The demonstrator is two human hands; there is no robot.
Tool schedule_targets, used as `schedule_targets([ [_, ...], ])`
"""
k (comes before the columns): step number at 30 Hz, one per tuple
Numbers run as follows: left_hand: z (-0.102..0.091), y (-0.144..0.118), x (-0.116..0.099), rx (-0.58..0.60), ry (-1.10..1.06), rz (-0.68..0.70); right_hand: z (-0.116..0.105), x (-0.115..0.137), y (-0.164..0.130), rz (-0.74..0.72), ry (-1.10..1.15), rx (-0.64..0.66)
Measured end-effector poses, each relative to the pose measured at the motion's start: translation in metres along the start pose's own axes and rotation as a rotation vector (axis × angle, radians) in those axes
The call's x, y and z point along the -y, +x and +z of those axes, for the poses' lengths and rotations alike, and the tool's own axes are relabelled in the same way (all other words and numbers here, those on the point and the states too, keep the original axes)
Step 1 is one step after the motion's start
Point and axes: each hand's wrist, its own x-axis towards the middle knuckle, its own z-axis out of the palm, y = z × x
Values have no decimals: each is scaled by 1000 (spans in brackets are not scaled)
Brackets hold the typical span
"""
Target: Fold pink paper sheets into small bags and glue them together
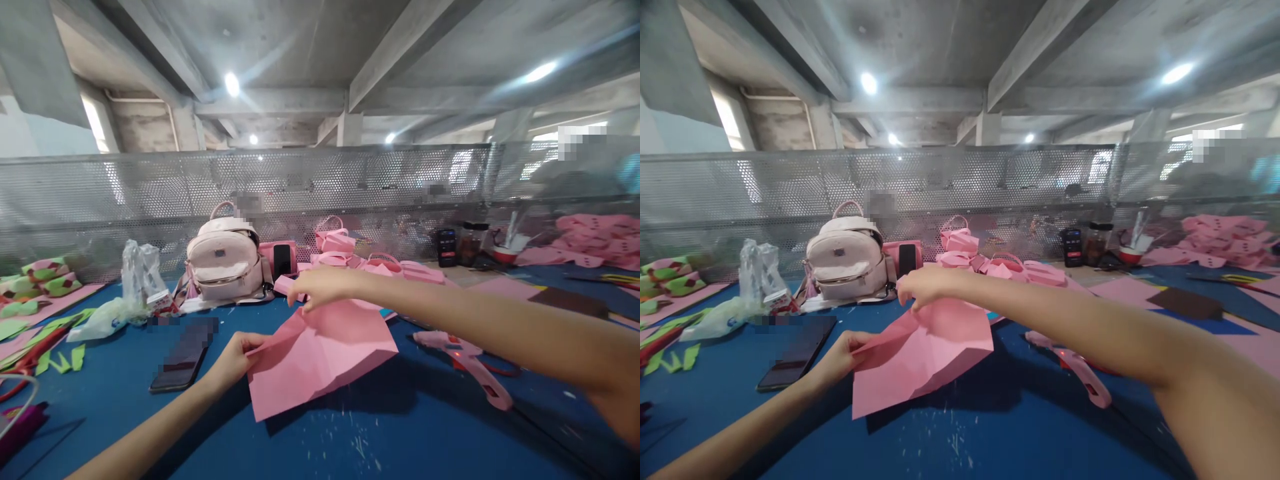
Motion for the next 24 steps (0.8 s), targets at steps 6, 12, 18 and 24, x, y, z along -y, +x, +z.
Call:
schedule_targets([
  [6, -9, 11, -12, -55, -131, -28, 25, -13, 23, 12, 54, 86],
  [12, -18, 6, -15, -126, -420, -64, 29, -33, -6, 130, 198, -14],
  [18, -5, -13, 4, -82, -595, -119, 50, -53, -31, 240, 328, -107],
  [24, 19, -9, 11, -117, -504, -85, 55, -40, -37, 252, 317, -188],
])
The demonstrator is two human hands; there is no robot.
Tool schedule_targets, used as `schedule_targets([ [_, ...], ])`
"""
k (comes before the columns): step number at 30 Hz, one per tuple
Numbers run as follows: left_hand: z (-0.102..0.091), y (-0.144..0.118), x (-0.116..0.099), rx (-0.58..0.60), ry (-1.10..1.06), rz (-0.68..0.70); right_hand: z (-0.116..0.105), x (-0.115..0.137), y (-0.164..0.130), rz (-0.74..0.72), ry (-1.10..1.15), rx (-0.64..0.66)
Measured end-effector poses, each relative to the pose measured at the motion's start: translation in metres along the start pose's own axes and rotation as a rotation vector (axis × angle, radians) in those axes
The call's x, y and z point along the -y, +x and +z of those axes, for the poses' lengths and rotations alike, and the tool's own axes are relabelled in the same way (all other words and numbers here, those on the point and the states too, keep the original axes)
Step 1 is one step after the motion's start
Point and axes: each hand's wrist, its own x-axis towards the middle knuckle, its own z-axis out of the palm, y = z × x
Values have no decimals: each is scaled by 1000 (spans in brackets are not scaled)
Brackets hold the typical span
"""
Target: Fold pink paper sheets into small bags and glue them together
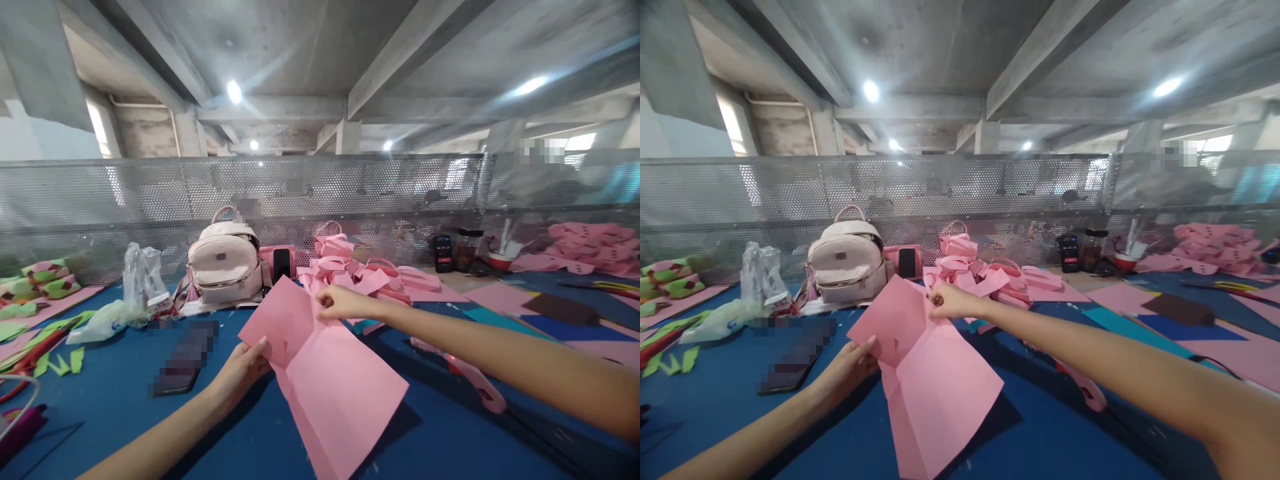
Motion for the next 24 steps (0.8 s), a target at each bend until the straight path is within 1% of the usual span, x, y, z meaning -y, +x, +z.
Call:
schedule_targets([
  [3, 6, 7, -4, -50, 30, 47, -2, 10, -4, -46, -52, -11],
  [10, 12, 22, -13, -151, 76, 134, 0, 22, -12, -107, -244, -14],
  [18, 22, 33, -22, -86, 121, 182, 10, 32, -16, -231, -414, 83],
  [21, 22, 34, -23, -83, 154, 185, 13, 36, -16, -235, -451, 104],
  [24, 23, 33, -22, -74, 189, 182, 15, 42, -15, -208, -467, 105],
])
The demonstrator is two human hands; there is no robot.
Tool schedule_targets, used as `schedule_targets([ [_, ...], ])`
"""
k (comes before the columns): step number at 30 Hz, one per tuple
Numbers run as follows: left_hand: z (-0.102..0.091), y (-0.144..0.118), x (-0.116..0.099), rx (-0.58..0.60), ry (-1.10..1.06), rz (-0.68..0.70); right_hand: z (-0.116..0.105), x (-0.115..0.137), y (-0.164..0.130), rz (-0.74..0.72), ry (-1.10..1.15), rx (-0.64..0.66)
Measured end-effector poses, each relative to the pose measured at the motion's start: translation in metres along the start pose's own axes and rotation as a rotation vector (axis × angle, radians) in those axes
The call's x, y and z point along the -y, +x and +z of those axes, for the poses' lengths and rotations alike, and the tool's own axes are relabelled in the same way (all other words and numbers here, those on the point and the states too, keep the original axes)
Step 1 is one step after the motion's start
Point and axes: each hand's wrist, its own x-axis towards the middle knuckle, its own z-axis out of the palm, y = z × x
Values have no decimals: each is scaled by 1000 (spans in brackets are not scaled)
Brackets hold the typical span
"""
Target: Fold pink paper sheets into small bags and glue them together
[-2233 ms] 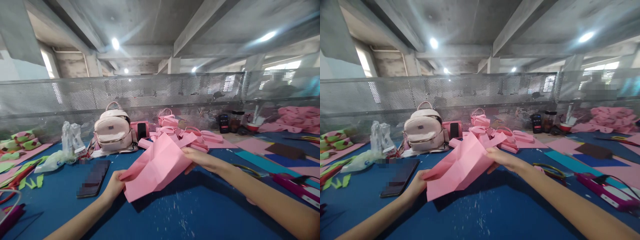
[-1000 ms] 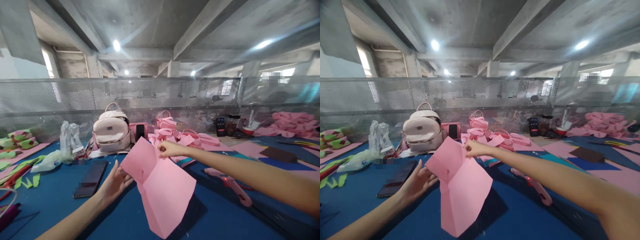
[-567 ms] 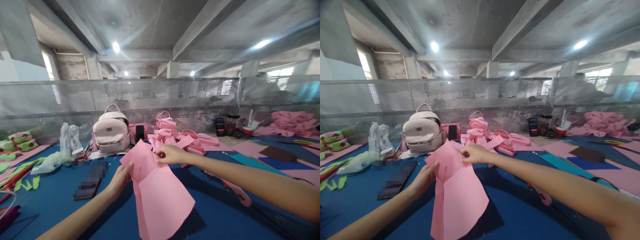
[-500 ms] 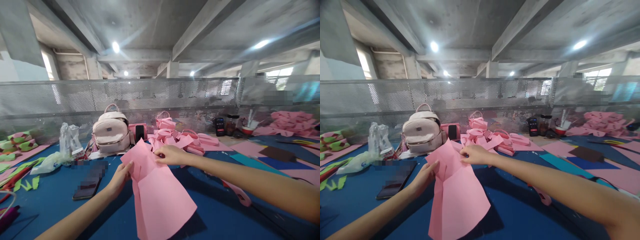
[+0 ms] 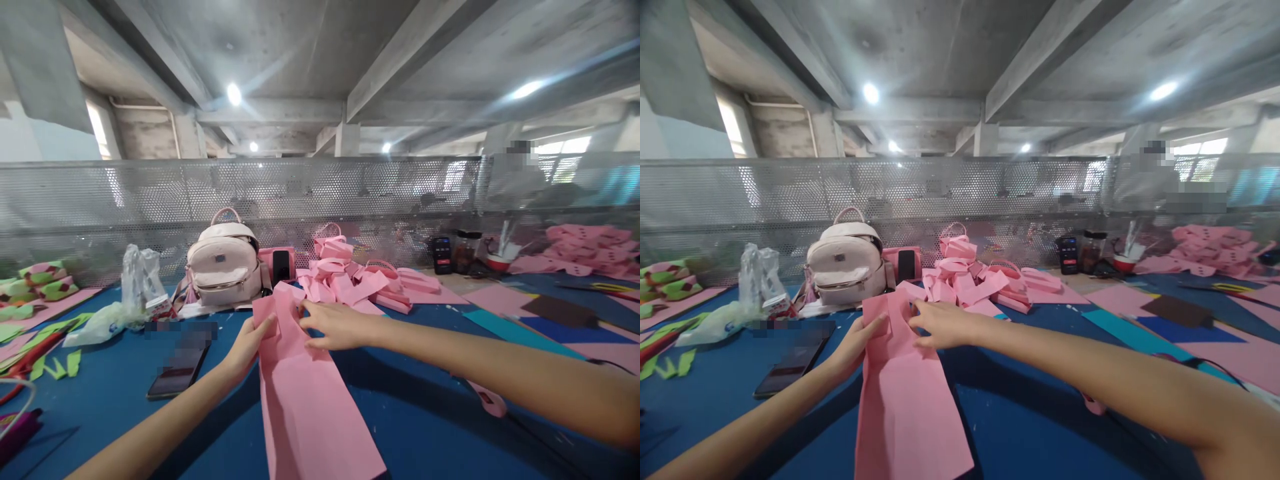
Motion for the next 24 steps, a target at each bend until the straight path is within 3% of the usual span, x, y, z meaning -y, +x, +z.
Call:
schedule_targets([
  [8, 10, -3, -4, -44, 103, 68, 5, 11, 10, 98, 27, -1],
  [15, 8, 4, 0, -214, 174, 91, 17, 19, 17, 165, 150, -52],
  [24, -6, 9, 4, -251, 147, 105, 31, -1, 24, 241, 418, -88],
])
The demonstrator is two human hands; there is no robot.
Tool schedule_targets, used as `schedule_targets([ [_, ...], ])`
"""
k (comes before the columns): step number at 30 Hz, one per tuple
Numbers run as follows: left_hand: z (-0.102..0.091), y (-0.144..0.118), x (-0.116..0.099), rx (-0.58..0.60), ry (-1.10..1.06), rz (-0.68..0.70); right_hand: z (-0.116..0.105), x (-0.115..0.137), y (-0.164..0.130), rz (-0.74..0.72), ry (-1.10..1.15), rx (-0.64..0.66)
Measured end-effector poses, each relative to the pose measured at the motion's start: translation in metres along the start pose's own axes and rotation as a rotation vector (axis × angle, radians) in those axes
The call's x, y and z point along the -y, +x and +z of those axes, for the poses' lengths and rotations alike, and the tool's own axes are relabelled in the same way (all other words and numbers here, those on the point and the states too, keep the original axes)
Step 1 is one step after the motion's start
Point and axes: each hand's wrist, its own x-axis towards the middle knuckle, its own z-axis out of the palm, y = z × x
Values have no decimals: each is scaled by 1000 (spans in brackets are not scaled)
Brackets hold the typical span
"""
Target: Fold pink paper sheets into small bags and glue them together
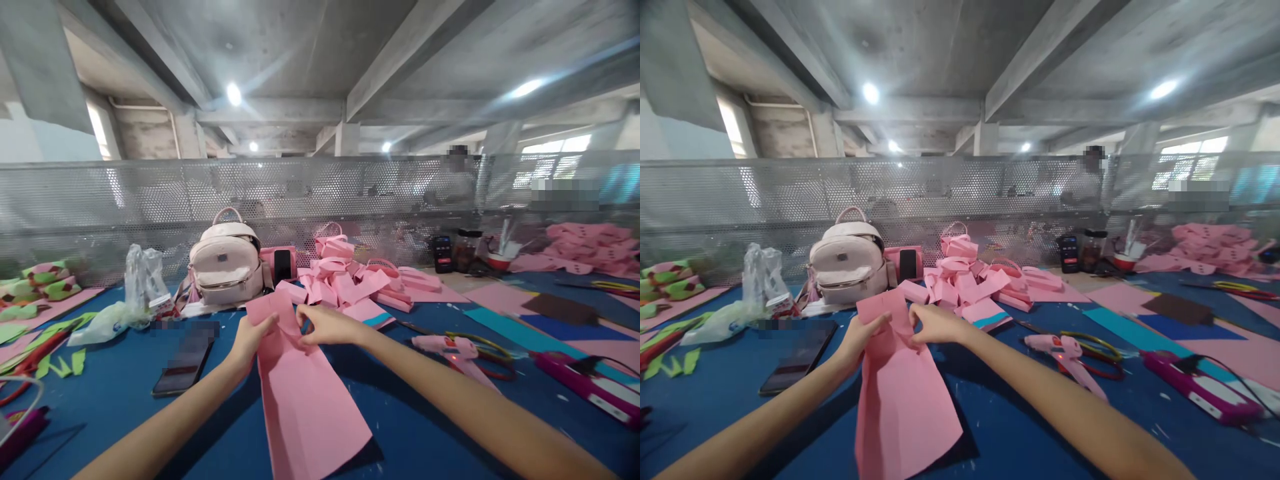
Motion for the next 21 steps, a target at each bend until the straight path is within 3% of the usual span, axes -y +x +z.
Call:
schedule_targets([
  [11, -4, -8, 3, 88, 50, 5, 11, -9, 10, -16, 117, 30],
  [21, -14, 1, 11, 185, 167, -100, 16, -12, 13, -28, 84, 49],
])
